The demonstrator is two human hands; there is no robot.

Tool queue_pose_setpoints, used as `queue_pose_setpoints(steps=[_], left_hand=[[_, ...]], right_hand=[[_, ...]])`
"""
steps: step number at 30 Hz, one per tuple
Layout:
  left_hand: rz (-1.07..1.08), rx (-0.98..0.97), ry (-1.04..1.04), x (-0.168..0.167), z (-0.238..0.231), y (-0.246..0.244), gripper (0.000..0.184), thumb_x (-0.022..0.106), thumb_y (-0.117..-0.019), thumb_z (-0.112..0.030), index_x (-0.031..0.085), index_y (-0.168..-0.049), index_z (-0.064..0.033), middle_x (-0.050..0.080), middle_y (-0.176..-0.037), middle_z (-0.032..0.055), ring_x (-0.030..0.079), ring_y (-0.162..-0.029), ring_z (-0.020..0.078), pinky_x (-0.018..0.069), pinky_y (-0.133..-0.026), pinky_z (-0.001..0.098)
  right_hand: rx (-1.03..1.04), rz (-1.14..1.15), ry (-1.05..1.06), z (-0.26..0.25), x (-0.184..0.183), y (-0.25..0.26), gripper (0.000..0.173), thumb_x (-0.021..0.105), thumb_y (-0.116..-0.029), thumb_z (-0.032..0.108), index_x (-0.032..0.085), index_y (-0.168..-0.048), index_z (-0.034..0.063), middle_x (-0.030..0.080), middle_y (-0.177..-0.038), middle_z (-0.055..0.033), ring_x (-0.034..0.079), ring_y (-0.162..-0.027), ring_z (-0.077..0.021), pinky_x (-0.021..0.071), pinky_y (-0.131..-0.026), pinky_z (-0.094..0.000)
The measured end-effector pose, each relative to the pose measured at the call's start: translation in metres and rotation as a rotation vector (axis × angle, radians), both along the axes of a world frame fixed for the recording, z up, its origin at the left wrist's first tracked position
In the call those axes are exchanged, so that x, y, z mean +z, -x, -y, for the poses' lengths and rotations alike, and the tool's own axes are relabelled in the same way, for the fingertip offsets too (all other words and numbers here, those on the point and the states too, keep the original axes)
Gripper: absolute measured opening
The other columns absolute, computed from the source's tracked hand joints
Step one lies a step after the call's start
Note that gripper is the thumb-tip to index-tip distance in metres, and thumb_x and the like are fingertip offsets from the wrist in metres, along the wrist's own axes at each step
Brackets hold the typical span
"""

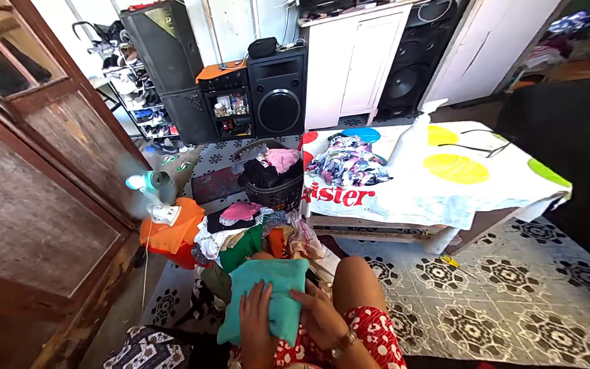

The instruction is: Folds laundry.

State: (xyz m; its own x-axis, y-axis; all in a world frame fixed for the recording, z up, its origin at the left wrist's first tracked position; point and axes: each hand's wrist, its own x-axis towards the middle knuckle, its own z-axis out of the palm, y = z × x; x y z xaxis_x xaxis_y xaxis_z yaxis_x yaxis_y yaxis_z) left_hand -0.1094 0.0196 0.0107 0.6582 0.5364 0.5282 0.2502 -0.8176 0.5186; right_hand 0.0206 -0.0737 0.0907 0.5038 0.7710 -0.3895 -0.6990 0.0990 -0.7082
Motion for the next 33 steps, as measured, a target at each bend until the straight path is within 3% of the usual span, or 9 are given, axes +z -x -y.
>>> queue_pose_setpoints(steps=[3,6,8,10,12,15,22,26,33], left_hand=[[0.054,-0.036,0.225,0.051,-0.014,0.006,0.051,0.071,-0.0724,0.002,0.068,-0.124,0.0025,0.075,-0.104,0.0153,0.075,-0.092,0.028,0.0603,-0.081,0.0518],[0.135,-0.315,0.314,0.106,-0.029,0.019,0.031,0.062,-0.0863,-0.004,0.068,-0.115,0.0041,0.075,-0.1,0.0055,0.071,-0.092,0.0036,0.0595,-0.086,0.0256],[0.205,-0.495,0.418,0.127,-0.037,0.022,0.026,0.061,-0.0927,-0.009,0.068,-0.117,-0.0021,0.074,-0.107,-0.0034,0.067,-0.1,-0.0039,0.0562,-0.092,0.0194],[0.26,-0.575,0.615,0.135,-0.039,0.021,0.026,0.062,-0.0968,-0.012,0.07,-0.122,-0.0126,0.073,-0.114,-0.0106,0.066,-0.105,-0.0037,0.0548,-0.096,0.0209],[0.292,-0.539,0.829,0.139,-0.036,0.013,0.026,0.062,-0.096,-0.009,0.072,-0.116,-0.0197,0.074,-0.11,-0.0142,0.067,-0.102,-0.0032,0.0562,-0.094,0.0214],[0.241,-0.449,0.97,0.139,-0.039,-0.016,0.024,0.057,-0.0944,0.002,0.067,-0.111,-0.0116,0.074,-0.099,-0.0108,0.069,-0.094,-0.0012,0.0587,-0.088,0.0218],[0.309,-0.529,0.623,0.17,-0.052,-0.091,0.02,0.069,-0.0886,-0.001,0.065,-0.108,0.0023,0.073,-0.096,-0.0043,0.069,-0.092,-0.0006,0.0589,-0.087,0.0223],[0.299,-0.871,0.427,0.14,-0.052,-0.101,0.028,0.062,-0.0967,-0.014,0.07,-0.115,0.0055,0.073,-0.118,0.0119,0.067,-0.118,0.0173,0.052,-0.107,0.037],[-0.078,-1.032,0.567,-0.012,0.014,-0.05,0.023,0.066,-0.0892,-0.007,0.078,-0.109,-0.0074,0.075,-0.117,0.0093,0.066,-0.123,0.0256,0.0423,-0.114,0.0546]], right_hand=[[-0.007,0.262,-0.229,0.004,-0.001,0.002,0.059,0.064,-0.0886,-0.002,0.04,-0.142,-0.0002,0.068,-0.117,-0.0078,0.07,-0.101,-0.0157,0.0601,-0.089,-0.0342],[-0.132,0.509,-0.088,0.004,-0.021,-0.005,0.1,0.082,-0.0705,0.013,0.028,-0.153,-0.0004,0.06,-0.121,-0.0088,0.064,-0.108,-0.0141,0.0581,-0.086,-0.03],[-0.016,0.481,-0.078,0.009,-0.024,-0.011,0.114,0.082,-0.0717,0.02,0.013,-0.16,-0.0002,0.053,-0.139,-0.0137,0.06,-0.12,-0.0163,0.0556,-0.094,-0.0335],[0.137,0.357,-0.208,0.016,-0.023,-0.017,0.097,0.081,-0.0798,0.029,0.026,-0.155,0.0032,0.061,-0.134,-0.0044,0.065,-0.115,-0.0097,0.0568,-0.097,-0.0309],[0.223,0.173,-0.302,0.023,-0.017,-0.027,0.057,0.082,-0.0801,0.036,0.058,-0.126,0.0127,0.076,-0.106,0.0025,0.073,-0.096,-0.0087,0.0611,-0.088,-0.0316],[0.077,0.216,-0.274,0.03,0.016,-0.05,0.017,0.061,-0.0912,0.008,0.065,-0.107,0.0125,0.077,-0.091,0.002,0.074,-0.083,-0.0091,0.0627,-0.078,-0.0305],[-0.2,0.982,-0.327,0.075,0.099,-0.118,0.026,0.062,-0.0875,0.0,0.077,-0.098,0.0194,0.076,-0.101,0.0077,0.069,-0.095,-0.003,0.0593,-0.085,-0.0247],[-0.008,1.339,-0.335,0.125,0.095,-0.117,0.019,0.066,-0.0987,0.031,0.078,-0.109,0.0214,0.075,-0.12,0.0007,0.068,-0.118,-0.0166,0.0558,-0.104,-0.0366],[0.354,1.24,0.008,0.22,-0.026,-0.063,0.016,0.068,-0.0933,0.016,0.082,-0.099,0.0123,0.079,-0.109,-0.0026,0.07,-0.117,-0.0189,0.0498,-0.11,-0.0446]])
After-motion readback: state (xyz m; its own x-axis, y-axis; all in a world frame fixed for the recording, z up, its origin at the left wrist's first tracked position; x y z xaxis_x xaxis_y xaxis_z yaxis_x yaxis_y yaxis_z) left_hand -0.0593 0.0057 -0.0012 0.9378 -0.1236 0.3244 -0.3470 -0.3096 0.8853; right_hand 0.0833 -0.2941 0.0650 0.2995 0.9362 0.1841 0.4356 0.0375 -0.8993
